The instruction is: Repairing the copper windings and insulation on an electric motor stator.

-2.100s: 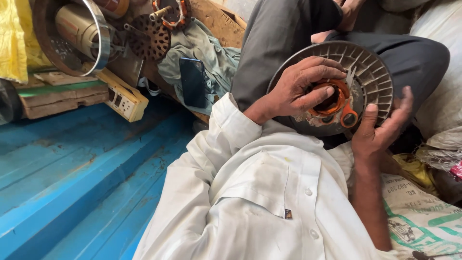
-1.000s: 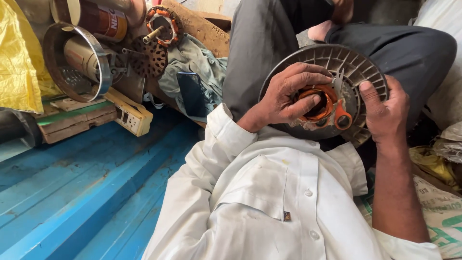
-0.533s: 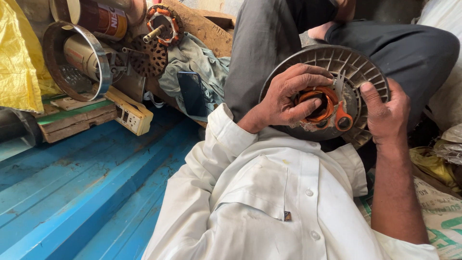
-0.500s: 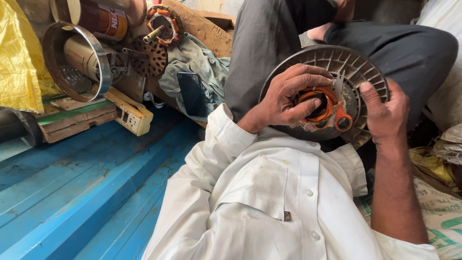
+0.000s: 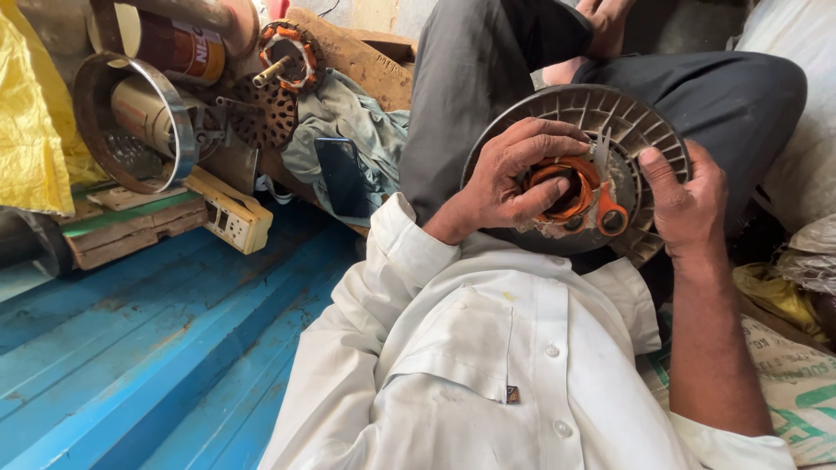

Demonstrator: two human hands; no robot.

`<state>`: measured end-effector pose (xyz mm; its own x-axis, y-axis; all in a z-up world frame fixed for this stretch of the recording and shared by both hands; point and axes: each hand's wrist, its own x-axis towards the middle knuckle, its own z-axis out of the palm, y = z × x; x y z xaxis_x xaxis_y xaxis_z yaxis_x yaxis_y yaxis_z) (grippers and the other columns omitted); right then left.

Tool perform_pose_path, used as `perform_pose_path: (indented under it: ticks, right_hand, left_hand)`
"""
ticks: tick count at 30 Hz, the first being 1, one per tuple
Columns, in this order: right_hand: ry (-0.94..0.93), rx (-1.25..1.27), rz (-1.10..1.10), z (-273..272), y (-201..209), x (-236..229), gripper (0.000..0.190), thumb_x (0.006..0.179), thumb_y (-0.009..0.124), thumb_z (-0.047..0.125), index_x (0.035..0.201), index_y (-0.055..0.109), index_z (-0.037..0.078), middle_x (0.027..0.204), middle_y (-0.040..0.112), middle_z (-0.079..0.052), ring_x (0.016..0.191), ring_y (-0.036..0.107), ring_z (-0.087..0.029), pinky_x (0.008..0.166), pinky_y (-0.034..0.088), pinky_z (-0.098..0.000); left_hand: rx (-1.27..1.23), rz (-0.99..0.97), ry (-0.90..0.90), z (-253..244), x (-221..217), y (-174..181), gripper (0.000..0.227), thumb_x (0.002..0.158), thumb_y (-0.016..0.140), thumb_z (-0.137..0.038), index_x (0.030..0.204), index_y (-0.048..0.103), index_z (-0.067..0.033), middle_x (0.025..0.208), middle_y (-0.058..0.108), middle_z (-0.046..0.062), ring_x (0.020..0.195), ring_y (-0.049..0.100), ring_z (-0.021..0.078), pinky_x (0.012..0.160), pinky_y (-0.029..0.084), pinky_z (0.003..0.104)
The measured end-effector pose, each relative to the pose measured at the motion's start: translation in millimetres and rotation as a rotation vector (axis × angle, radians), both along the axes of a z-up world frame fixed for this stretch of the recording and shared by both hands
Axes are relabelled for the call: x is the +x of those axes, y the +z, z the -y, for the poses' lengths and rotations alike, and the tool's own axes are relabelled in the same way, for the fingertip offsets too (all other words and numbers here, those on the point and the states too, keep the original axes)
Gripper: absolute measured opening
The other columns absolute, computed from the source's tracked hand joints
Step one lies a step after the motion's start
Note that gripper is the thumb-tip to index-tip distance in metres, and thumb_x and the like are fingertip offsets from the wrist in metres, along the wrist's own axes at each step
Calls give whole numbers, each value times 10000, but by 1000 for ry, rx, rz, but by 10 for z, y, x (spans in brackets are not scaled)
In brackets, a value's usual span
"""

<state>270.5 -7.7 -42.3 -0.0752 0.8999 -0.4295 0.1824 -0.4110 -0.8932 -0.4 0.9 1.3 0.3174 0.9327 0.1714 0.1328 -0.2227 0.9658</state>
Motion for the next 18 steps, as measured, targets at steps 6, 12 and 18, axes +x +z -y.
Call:
perform_pose_path:
  ticks: [6,12,18]
  right_hand:
    - [22,1,-26,-1,29,-3,384,1074,733,402,1143,700,25,983,693,-8,877,624,-100,782,519,-266]
    - [50,16,61,-22,93,-17,415,1081,720,415,1196,695,17,1019,702,-13,932,642,-104,838,530,-267]
    - [5,-1,40,16,13,1,454,1060,740,409,1242,668,-1,1076,705,-26,983,653,-111,877,546,-273]
  left_hand:
    - [2,-4,-5,-12,-14,41,397,922,710,-218,1283,678,-57,1296,673,116,1157,695,240,1024,582,355]
    - [3,-34,10,-32,-8,55,390,916,699,-226,1274,681,-71,1283,680,111,1127,699,240,993,589,352]
    - [-13,-44,11,-62,-15,69,390,903,693,-237,1260,686,-81,1273,687,103,1099,707,238,966,594,351]
